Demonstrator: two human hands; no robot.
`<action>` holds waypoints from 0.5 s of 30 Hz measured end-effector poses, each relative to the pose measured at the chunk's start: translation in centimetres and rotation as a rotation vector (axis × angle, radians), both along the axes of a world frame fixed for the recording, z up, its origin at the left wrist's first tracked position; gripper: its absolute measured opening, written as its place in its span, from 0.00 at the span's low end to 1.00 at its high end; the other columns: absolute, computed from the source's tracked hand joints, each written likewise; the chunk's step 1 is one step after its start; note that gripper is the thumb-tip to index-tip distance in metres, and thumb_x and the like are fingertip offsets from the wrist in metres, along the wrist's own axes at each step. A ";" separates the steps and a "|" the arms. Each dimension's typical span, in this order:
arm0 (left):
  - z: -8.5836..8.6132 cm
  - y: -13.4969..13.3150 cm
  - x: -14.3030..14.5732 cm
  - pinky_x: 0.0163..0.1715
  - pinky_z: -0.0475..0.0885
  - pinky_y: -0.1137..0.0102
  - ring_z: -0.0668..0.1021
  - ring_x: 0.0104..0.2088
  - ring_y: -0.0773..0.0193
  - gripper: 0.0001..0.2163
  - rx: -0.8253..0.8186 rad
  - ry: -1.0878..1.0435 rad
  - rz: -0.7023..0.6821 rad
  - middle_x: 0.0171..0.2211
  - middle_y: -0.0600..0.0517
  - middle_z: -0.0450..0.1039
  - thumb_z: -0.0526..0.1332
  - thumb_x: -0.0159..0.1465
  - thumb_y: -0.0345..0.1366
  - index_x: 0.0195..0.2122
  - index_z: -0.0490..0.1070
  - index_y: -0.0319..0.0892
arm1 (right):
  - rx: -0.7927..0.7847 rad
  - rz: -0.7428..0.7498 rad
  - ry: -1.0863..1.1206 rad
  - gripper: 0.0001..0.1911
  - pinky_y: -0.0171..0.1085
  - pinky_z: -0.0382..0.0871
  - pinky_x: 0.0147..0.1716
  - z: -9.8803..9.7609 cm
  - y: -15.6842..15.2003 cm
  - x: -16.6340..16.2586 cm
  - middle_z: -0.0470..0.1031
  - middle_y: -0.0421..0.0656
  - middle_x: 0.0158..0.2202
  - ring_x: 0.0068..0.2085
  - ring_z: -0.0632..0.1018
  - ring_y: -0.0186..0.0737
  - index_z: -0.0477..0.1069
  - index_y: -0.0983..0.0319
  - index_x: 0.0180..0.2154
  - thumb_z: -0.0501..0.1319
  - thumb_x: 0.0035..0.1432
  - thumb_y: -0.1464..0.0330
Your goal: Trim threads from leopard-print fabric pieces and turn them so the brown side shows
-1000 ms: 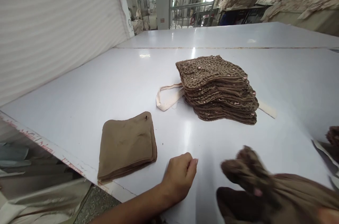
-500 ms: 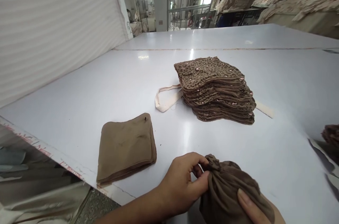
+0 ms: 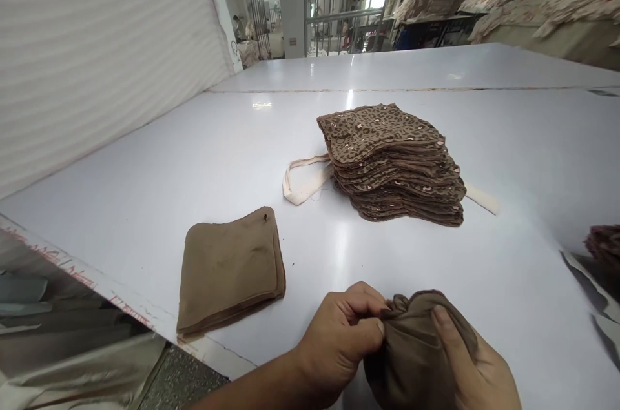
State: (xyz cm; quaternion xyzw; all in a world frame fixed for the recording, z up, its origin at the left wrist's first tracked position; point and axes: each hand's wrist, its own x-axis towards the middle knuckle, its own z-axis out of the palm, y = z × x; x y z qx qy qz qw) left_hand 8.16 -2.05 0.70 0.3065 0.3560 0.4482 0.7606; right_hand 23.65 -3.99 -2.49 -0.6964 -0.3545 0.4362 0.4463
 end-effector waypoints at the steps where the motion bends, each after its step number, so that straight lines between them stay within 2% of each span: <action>1: 0.0 -0.2 0.1 0.33 0.61 0.74 0.66 0.31 0.69 0.02 -0.024 -0.085 -0.052 0.31 0.53 0.62 0.63 0.46 0.30 0.22 0.73 0.37 | 0.010 -0.007 -0.007 0.20 0.31 0.73 0.26 0.3 0.2 -0.6 0.75 0.41 0.24 0.27 0.76 0.41 0.69 0.59 0.26 0.61 0.45 0.49; 4: -0.7 -0.5 0.2 0.36 0.61 0.72 0.67 0.32 0.67 0.04 -0.055 -0.215 -0.235 0.31 0.53 0.62 0.64 0.42 0.32 0.20 0.73 0.37 | 0.047 0.109 0.069 0.21 0.32 0.65 0.17 0.4 0.7 -2.3 0.66 0.37 0.16 0.18 0.68 0.34 0.60 0.58 0.20 0.54 0.53 0.49; 6: -1.4 -0.4 -0.1 0.35 0.61 0.70 0.67 0.30 0.66 0.05 -0.060 -0.189 -0.379 0.27 0.52 0.62 0.63 0.41 0.33 0.17 0.71 0.36 | 0.064 0.237 0.077 0.22 0.33 0.63 0.17 0.0 1.3 -2.8 0.62 0.36 0.15 0.16 0.65 0.33 0.56 0.58 0.19 0.51 0.57 0.51; 8: -1.8 0.1 -0.6 0.33 0.60 0.70 0.66 0.28 0.66 0.07 -0.054 -0.121 -0.453 0.24 0.53 0.62 0.62 0.42 0.36 0.16 0.67 0.37 | 0.072 0.309 0.023 0.21 0.34 0.65 0.20 -0.7 1.9 -2.4 0.63 0.36 0.16 0.19 0.67 0.34 0.58 0.59 0.19 0.53 0.56 0.52; 9: -1.8 0.5 -1.0 0.33 0.60 0.70 0.66 0.28 0.66 0.08 -0.034 -0.056 -0.439 0.24 0.53 0.62 0.61 0.44 0.37 0.16 0.66 0.37 | 0.081 0.301 -0.014 0.19 0.34 0.67 0.24 -0.9 2.2 -1.8 0.66 0.38 0.19 0.23 0.70 0.36 0.62 0.59 0.22 0.55 0.54 0.52; 11: -1.5 1.4 -1.8 0.36 0.60 0.69 0.66 0.31 0.66 0.10 0.063 0.165 -0.334 0.27 0.53 0.62 0.60 0.49 0.39 0.20 0.65 0.38 | 0.130 0.208 -0.099 0.17 0.36 0.69 0.34 -0.9 2.4 -0.3 0.72 0.42 0.33 0.35 0.74 0.41 0.68 0.58 0.32 0.57 0.51 0.52; 13: -0.8 2.2 -2.4 0.40 0.61 0.68 0.66 0.35 0.64 0.10 0.199 0.399 -0.257 0.30 0.53 0.62 0.58 0.54 0.40 0.23 0.65 0.39 | 0.271 0.173 -0.256 0.21 0.38 0.67 0.44 -0.4 2.1 1.1 0.69 0.43 0.46 0.47 0.71 0.45 0.68 0.56 0.43 0.58 0.49 0.52; 14: -0.4 2.5 -2.6 0.41 0.61 0.68 0.66 0.36 0.63 0.09 0.266 0.480 -0.268 0.32 0.52 0.62 0.57 0.55 0.40 0.24 0.65 0.39 | 0.354 0.226 -0.351 0.23 0.38 0.66 0.46 0.0 1.8 1.5 0.68 0.43 0.48 0.48 0.70 0.46 0.67 0.54 0.46 0.59 0.49 0.53; 15: 0.0 2.8 -2.7 0.42 0.61 0.67 0.67 0.38 0.62 0.08 0.324 0.526 -0.302 0.33 0.51 0.62 0.57 0.56 0.38 0.24 0.66 0.39 | 0.417 0.341 -0.428 0.23 0.38 0.67 0.46 0.4 1.5 1.6 0.68 0.43 0.49 0.48 0.71 0.45 0.66 0.53 0.47 0.61 0.48 0.55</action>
